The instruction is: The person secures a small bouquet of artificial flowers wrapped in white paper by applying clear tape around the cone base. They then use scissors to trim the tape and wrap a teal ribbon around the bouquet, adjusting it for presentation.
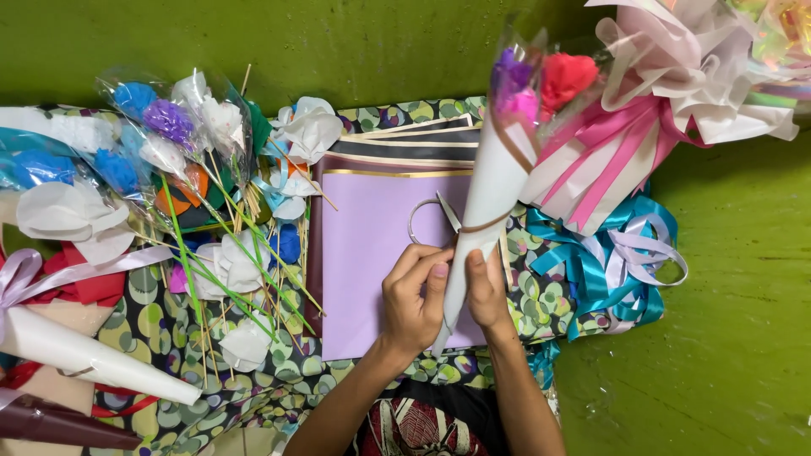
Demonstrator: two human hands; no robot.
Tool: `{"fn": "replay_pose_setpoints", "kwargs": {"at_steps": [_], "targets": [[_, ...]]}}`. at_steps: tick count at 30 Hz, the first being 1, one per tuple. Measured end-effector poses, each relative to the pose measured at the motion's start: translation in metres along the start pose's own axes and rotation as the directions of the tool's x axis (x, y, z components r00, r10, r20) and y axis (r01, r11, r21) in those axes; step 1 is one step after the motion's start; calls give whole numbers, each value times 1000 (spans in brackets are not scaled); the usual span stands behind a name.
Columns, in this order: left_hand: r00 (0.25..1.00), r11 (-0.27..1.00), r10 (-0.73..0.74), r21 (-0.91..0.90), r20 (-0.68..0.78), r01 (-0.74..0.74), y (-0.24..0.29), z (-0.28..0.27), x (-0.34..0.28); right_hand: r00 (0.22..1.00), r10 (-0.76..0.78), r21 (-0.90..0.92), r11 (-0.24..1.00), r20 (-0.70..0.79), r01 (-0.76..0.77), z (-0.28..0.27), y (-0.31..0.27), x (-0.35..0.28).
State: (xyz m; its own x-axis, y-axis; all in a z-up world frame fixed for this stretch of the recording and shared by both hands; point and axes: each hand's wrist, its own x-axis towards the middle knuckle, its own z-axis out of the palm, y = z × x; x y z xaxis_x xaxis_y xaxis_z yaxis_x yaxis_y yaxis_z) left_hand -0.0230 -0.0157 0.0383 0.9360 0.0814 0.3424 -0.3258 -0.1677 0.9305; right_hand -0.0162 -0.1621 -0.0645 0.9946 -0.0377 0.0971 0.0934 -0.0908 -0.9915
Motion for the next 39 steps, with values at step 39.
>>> {"fn": "replay_pose_setpoints", "kwargs": {"at_steps": [39], "targets": [[864, 787, -476, -358, 164, 502, -28, -25, 21, 961, -274, -348, 899, 25, 266, 56, -90, -11]]}}
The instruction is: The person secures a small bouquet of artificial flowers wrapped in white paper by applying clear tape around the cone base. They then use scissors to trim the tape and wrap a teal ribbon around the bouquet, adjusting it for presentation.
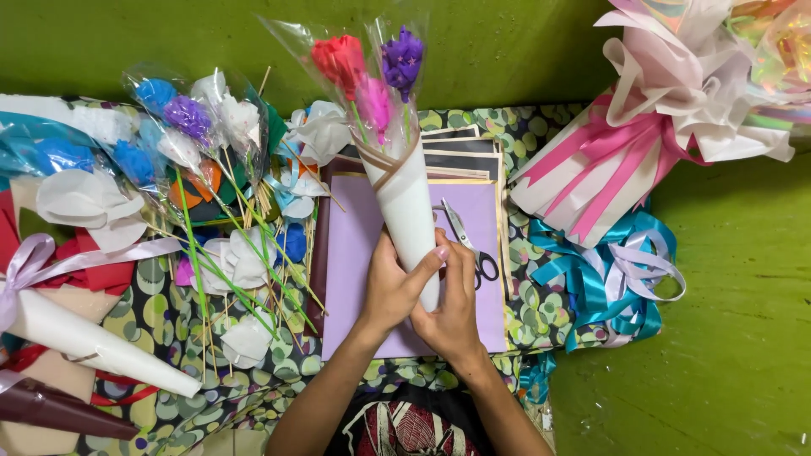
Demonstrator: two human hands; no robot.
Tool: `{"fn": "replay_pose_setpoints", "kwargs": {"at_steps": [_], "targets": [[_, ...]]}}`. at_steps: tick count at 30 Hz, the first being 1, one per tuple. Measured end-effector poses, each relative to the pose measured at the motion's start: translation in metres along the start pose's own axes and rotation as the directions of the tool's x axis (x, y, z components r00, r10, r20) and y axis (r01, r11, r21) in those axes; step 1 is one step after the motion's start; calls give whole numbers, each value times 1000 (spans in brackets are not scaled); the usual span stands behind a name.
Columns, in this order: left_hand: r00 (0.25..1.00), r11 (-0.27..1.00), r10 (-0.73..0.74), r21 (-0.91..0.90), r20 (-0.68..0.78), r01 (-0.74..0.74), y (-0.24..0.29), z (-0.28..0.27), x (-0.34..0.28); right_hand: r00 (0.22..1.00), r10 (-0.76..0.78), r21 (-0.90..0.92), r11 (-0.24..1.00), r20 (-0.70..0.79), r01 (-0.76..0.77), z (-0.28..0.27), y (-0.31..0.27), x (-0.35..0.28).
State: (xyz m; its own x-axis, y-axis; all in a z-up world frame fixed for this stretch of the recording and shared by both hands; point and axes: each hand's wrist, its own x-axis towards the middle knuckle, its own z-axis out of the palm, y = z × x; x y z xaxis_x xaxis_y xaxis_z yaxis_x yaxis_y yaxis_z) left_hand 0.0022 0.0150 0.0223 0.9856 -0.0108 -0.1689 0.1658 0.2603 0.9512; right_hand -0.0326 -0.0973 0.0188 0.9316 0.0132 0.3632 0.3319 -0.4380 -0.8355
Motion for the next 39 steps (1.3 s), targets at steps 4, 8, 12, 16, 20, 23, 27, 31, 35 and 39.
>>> {"fn": "replay_pose_setpoints", "kwargs": {"at_steps": [4, 8, 12, 16, 20, 23, 27, 31, 35, 39], "targets": [[1000, 1000, -8, -22, 9, 8, -4, 6, 2, 997, 58, 63, 996, 44, -61, -3, 14, -5], [996, 999, 24, -51, 85, -20, -4, 12, 2, 975, 208, 290, 931, 74, -221, 0, 31, -11], [989, 998, 42, -55, 144, -34, -19, 6, 7, 973, 197, 320, 920, 120, -225, -6, 24, -2], [985, 995, 95, -3, 145, -96, -12, 12, 4, 978, 167, 249, 949, 122, -193, -2, 31, -3], [991, 991, 104, 70, 79, -110, -20, 12, 5, 983, 140, 238, 957, 115, -164, 0, 31, -6], [994, 983, 111, 147, 25, -113, -5, 11, 7, 981, 149, 187, 967, 122, -170, -3, 14, -3], [999, 962, 54, 269, -1, -52, 12, 9, 5, 970, 184, 175, 962, 161, -211, -7, -1, 3], [998, 952, 67, 300, -16, -59, 23, 14, 4, 957, 211, 184, 951, 201, -248, -10, -3, 11], [997, 927, 51, 373, -50, -28, 22, 14, 2, 897, 331, 207, 894, 294, -398, -15, 0, 17], [999, 938, 16, 347, -50, 3, 23, 13, 7, 828, 442, 140, 848, 345, -511, -18, -6, 23]]}}
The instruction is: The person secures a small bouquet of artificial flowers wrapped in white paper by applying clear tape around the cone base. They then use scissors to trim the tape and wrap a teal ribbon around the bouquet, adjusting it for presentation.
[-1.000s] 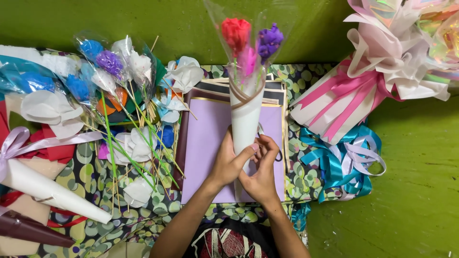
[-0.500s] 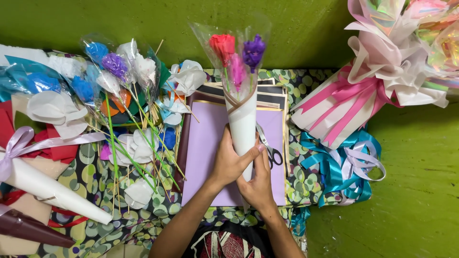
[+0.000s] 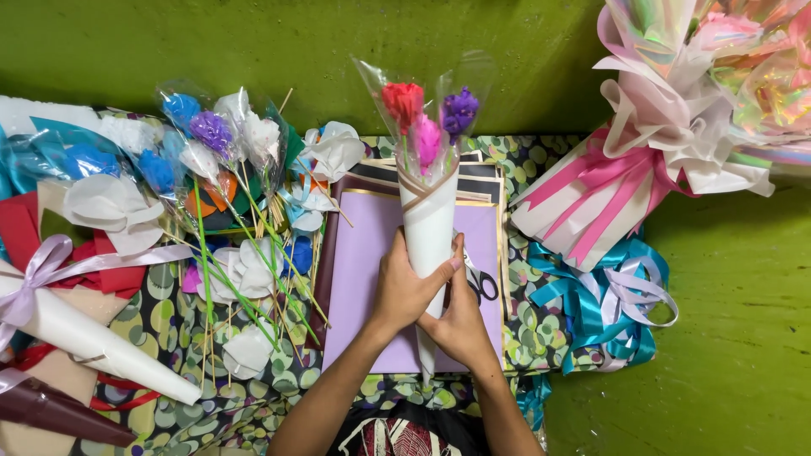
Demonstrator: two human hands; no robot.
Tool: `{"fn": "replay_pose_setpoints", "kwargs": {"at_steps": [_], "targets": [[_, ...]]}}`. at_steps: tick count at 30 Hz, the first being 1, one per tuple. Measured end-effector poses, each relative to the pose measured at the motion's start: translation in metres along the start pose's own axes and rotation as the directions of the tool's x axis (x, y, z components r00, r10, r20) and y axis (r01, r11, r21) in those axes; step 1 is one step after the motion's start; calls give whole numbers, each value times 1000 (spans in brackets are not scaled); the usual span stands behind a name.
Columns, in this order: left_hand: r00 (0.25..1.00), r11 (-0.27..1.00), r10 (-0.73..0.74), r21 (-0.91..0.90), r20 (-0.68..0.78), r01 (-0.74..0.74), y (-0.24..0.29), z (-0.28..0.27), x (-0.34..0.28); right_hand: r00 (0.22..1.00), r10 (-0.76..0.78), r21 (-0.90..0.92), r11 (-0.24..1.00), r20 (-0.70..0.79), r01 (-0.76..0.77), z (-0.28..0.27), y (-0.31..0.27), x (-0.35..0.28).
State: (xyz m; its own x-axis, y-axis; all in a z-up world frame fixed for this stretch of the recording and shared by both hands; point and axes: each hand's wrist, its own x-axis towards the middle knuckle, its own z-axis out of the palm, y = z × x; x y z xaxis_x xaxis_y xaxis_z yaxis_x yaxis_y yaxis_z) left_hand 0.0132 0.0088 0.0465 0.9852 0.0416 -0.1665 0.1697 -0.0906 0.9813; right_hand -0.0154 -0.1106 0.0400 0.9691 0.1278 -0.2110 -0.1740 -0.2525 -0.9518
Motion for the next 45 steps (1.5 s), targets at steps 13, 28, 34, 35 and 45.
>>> {"fn": "replay_pose_setpoints", "kwargs": {"at_steps": [13, 28, 34, 35, 45], "targets": [[993, 956, -34, 293, 114, -1, -54, -1, 21, 998, 17, -272, 962, -67, -35, 5, 43, 6], [999, 928, -41, 370, -8, 41, -31, -11, 21, 988, 155, -296, 943, -15, -152, 5, 35, 10], [997, 899, 66, 437, -46, -39, -33, -10, 14, 993, 117, -281, 953, -13, -116, -1, 52, 13], [992, 909, 107, 411, -71, -69, -31, -11, 12, 993, 110, -239, 964, -37, -116, -2, 52, 12], [843, 791, 518, 457, -147, -406, -46, -17, 24, 971, -103, -55, 994, -217, 93, -7, 76, 15]]}}
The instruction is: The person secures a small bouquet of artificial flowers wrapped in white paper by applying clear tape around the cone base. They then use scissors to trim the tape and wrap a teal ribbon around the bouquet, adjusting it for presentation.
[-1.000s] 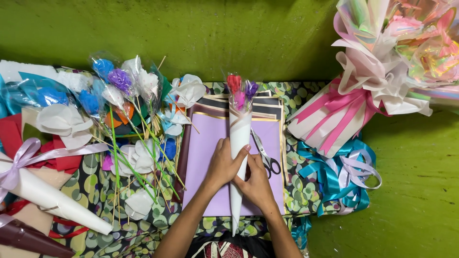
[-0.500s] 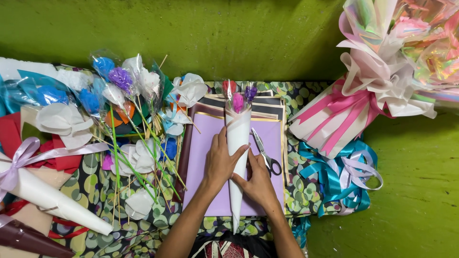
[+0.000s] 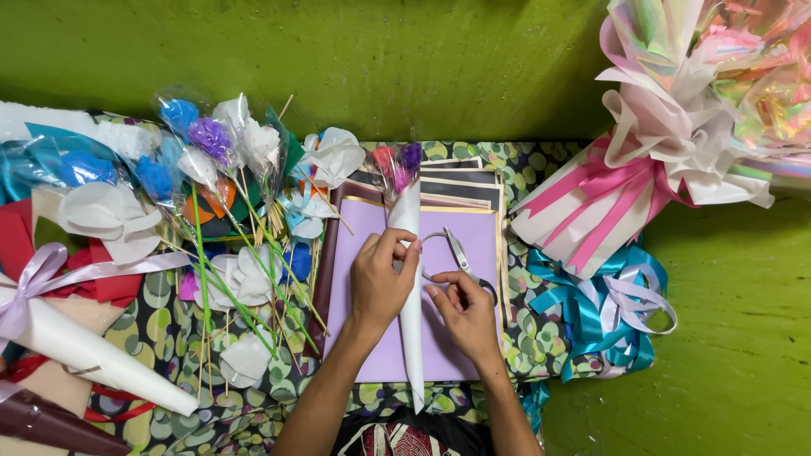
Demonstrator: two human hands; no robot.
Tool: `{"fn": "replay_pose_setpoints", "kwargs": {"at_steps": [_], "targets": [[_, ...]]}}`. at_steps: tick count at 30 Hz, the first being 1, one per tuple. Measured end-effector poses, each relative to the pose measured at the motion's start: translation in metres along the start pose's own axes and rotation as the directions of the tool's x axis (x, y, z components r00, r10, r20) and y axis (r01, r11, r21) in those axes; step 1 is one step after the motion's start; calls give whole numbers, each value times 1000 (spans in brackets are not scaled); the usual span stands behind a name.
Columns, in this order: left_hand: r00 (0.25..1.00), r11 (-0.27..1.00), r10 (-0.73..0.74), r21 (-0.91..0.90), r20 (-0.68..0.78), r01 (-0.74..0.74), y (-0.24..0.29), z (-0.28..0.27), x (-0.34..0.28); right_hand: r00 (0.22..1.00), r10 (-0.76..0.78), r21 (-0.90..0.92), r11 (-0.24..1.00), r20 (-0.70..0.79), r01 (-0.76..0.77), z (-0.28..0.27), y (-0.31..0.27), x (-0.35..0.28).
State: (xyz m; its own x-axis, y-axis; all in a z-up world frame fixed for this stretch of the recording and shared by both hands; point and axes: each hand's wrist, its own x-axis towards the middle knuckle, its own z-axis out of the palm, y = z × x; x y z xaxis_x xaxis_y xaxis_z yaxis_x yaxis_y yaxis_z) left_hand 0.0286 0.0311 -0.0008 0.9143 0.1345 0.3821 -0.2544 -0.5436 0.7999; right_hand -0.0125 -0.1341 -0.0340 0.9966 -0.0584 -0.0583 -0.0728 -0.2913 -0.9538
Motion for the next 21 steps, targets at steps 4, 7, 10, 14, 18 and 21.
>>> {"fn": "replay_pose_setpoints", "kwargs": {"at_steps": [4, 7, 10, 14, 18, 21], "targets": [[998, 985, -15, 174, 60, 4, -29, 16, -18, 990, -102, -111, 990, -93, 91, -21, 3, 4], [989, 976, -100, 206, 113, 75, -32, 20, -28, 966, -175, -200, 970, -190, 136, -46, 16, 7], [987, 978, -124, 184, 105, 103, -33, 21, -27, 932, -238, -340, 930, -272, 138, -75, 23, 7], [966, 967, -230, 137, 121, 213, -37, 23, -27, 826, -441, -604, 781, -351, 161, -121, 33, 0], [958, 961, -253, 155, 139, 231, -36, 24, -25, 775, -486, -707, 703, -403, 74, -162, 40, -5], [950, 957, -267, 165, 161, 241, -37, 23, -26, 928, -292, -738, 674, -233, 26, -157, 4, -11]]}}
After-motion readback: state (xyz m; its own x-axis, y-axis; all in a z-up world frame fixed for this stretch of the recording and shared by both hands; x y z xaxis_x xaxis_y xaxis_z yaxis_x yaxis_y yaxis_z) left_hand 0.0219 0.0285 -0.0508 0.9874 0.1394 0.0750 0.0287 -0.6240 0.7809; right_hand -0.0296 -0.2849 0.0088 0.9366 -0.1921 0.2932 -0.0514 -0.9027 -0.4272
